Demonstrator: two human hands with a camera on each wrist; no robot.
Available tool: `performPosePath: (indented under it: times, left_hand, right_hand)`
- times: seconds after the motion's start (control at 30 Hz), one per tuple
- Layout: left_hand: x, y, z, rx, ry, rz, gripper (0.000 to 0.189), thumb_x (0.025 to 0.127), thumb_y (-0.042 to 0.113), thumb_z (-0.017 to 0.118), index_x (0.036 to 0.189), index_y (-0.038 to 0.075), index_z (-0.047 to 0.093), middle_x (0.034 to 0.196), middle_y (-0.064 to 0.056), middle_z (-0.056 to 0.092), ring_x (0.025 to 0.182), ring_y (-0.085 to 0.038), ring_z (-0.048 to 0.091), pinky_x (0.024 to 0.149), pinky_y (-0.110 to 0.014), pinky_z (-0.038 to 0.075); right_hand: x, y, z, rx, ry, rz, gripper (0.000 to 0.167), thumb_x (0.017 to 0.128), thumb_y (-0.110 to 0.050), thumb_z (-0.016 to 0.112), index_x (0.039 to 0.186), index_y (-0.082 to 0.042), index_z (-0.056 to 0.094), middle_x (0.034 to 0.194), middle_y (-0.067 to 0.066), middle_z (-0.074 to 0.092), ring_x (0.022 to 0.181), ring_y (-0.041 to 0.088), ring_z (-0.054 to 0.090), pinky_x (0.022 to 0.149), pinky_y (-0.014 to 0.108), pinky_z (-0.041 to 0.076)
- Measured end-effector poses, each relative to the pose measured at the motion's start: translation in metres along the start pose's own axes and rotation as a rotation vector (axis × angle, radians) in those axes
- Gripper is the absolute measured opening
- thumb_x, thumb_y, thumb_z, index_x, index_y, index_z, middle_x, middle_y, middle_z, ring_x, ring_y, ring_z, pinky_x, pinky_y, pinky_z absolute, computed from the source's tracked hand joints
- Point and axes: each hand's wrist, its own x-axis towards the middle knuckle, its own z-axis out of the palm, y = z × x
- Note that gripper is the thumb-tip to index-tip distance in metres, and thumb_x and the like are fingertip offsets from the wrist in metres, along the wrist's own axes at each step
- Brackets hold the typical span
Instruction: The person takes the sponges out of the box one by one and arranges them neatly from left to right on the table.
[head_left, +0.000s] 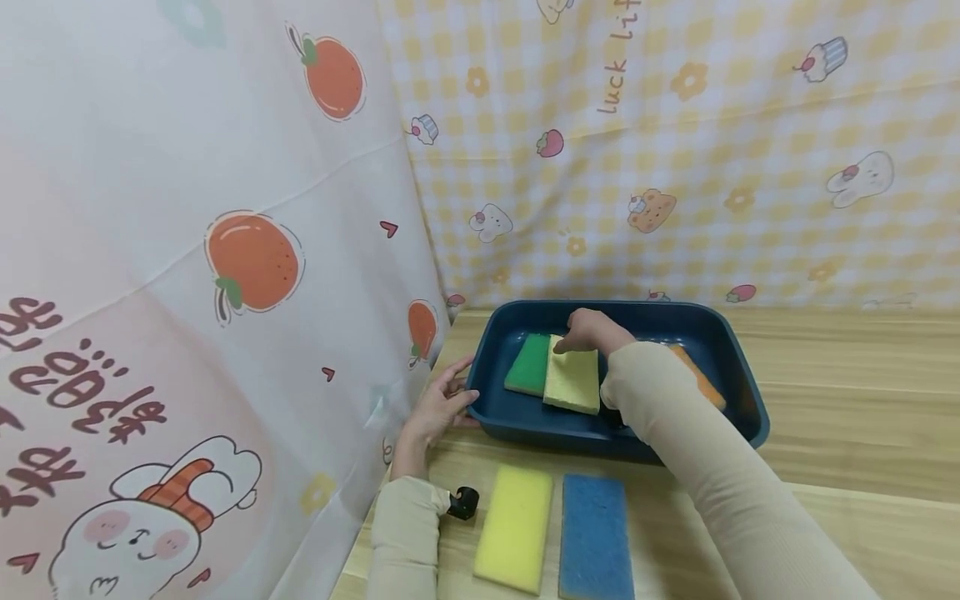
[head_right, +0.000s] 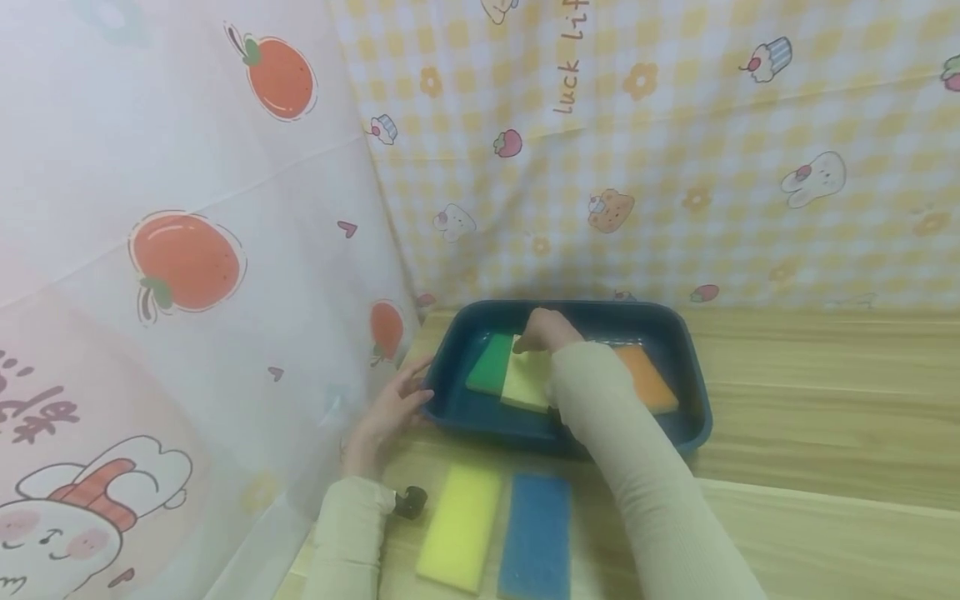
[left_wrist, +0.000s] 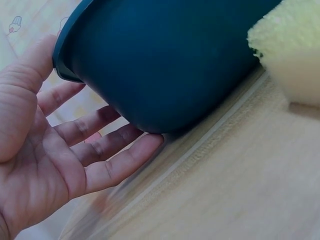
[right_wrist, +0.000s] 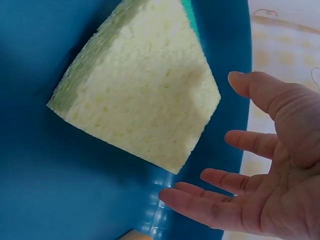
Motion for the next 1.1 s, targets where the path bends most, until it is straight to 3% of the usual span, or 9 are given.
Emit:
performPosePath:
  times: [0.2,0.3,0.33,0.43,0.53,0.67,0.73,1.1]
  left_hand:
    - [-0.002,0.001,0.003,-0.008,-0.041,-0.006,0.059,0.089,0.000,0.049,0.142,0.015,0.027,0.128,-0.029,0.041,0.094,-0.030,0.058,0.069,-0.052,0.049]
    - [-0.001,0.000,0.003,-0.013,-0.045,-0.010,0.060,0.089,0.000,0.049,0.142,0.015,0.027,0.128,-0.029,0.041,0.093,-0.028,0.058,0.068,-0.051,0.050]
    - [-0.001,0.000,0.003,-0.014,-0.041,-0.010,0.059,0.089,0.000,0.049,0.142,0.015,0.027,0.128,-0.029,0.041,0.092,-0.028,0.059,0.067,-0.050,0.051]
    - [0.000,-0.001,0.004,-0.019,-0.023,-0.012,0.059,0.088,-0.001,0.049,0.141,0.016,0.030,0.127,-0.027,0.043,0.089,-0.027,0.059,0.064,-0.046,0.052]
    - [0.001,0.000,0.004,-0.021,-0.015,-0.013,0.058,0.088,-0.001,0.050,0.140,0.017,0.031,0.126,-0.026,0.043,0.088,-0.026,0.060,0.063,-0.046,0.052]
    - [0.003,-0.001,0.002,-0.020,-0.015,-0.006,0.058,0.089,-0.001,0.050,0.140,0.017,0.031,0.126,-0.027,0.043,0.088,-0.026,0.060,0.063,-0.046,0.052]
    - [0.003,-0.001,0.001,-0.015,-0.013,-0.002,0.058,0.088,-0.001,0.050,0.140,0.017,0.032,0.125,-0.027,0.044,0.088,-0.026,0.060,0.062,-0.046,0.052]
    - [0.003,-0.004,-0.001,-0.017,-0.001,-0.010,0.057,0.089,-0.002,0.049,0.140,0.017,0.032,0.126,-0.026,0.045,0.089,-0.026,0.059,0.063,-0.046,0.052]
  right_hand:
    - [-0.020,-0.013,0.001,-0.022,-0.024,0.047,0.063,0.085,-0.036,0.058,0.127,0.008,0.043,0.129,0.025,0.043,0.115,0.037,0.043,0.089,0.044,0.041]
    - [-0.022,-0.014,0.005,-0.026,-0.029,0.048,0.044,0.086,-0.038,0.057,0.099,0.003,0.056,0.102,0.019,0.053,0.088,0.028,0.051,0.075,0.037,0.043]
    - [-0.021,-0.014,0.007,-0.026,-0.029,0.047,0.039,0.086,-0.039,0.057,0.088,0.000,0.055,0.091,0.014,0.051,0.079,0.024,0.048,0.070,0.034,0.041]
    - [-0.018,-0.013,0.010,-0.009,-0.038,0.049,0.035,0.086,-0.040,0.057,0.072,-0.009,0.047,0.076,0.006,0.039,0.065,0.018,0.036,0.062,0.032,0.033]
    - [-0.019,-0.015,0.010,0.001,-0.036,0.051,0.035,0.085,-0.039,0.058,0.082,-0.005,0.053,0.082,0.008,0.044,0.068,0.019,0.039,0.062,0.032,0.033]
    - [-0.020,-0.017,0.010,0.003,-0.035,0.049,0.051,0.086,-0.038,0.057,0.112,0.005,0.051,0.108,0.020,0.051,0.085,0.025,0.046,0.071,0.035,0.039]
    - [-0.019,-0.018,0.010,0.003,-0.034,0.051,0.056,0.085,-0.037,0.057,0.119,0.007,0.047,0.118,0.023,0.049,0.091,0.026,0.047,0.075,0.037,0.041]
    - [-0.023,-0.022,0.003,0.022,0.015,0.063,0.049,0.083,-0.038,0.058,0.109,0.003,0.051,0.097,0.014,0.050,0.082,0.025,0.045,0.070,0.034,0.038]
